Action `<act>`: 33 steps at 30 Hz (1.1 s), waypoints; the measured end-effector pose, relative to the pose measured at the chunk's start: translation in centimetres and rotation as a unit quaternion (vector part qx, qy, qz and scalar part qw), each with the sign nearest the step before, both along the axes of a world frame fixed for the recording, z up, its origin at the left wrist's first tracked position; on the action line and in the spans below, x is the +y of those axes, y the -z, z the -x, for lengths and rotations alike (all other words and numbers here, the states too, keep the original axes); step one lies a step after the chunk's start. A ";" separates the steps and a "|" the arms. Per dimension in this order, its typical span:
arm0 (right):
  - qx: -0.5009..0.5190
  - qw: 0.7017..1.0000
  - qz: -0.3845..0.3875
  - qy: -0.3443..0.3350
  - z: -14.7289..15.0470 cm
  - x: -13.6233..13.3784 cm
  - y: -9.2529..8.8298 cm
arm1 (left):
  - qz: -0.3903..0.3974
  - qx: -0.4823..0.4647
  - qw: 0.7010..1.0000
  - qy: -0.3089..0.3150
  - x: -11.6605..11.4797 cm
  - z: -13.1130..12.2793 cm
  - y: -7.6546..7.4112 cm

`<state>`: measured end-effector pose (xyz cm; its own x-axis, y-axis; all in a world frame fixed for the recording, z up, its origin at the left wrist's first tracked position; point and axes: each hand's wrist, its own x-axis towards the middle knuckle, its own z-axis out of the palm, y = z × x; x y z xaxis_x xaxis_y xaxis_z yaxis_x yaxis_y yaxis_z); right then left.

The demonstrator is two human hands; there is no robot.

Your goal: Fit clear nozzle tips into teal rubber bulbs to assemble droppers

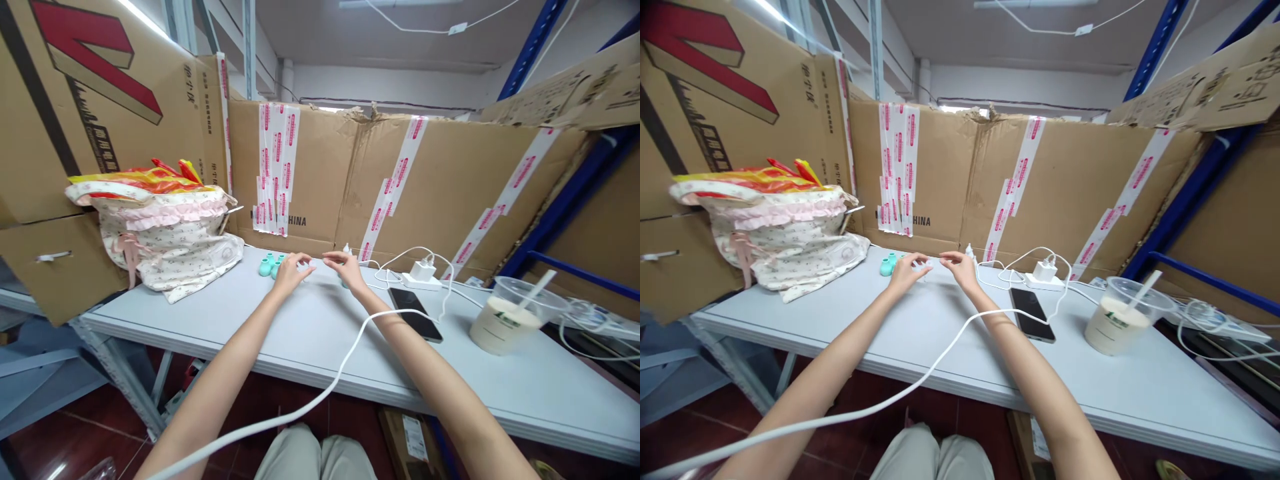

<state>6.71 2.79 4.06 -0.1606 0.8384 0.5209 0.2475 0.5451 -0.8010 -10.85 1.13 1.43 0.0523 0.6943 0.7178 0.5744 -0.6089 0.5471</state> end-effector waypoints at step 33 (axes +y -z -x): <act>0.060 0.987 -0.077 0.124 -5.6 -4.5 1.8 | -0.098 -0.003 0.995 0.025 -1.2 -9.1 0.4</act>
<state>12.27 -1.73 2.27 0.1113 0.7531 0.6484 0.2967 0.5975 -0.7450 -1.72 -0.10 0.98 0.0780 0.5379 0.8394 0.5379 -0.7316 0.4188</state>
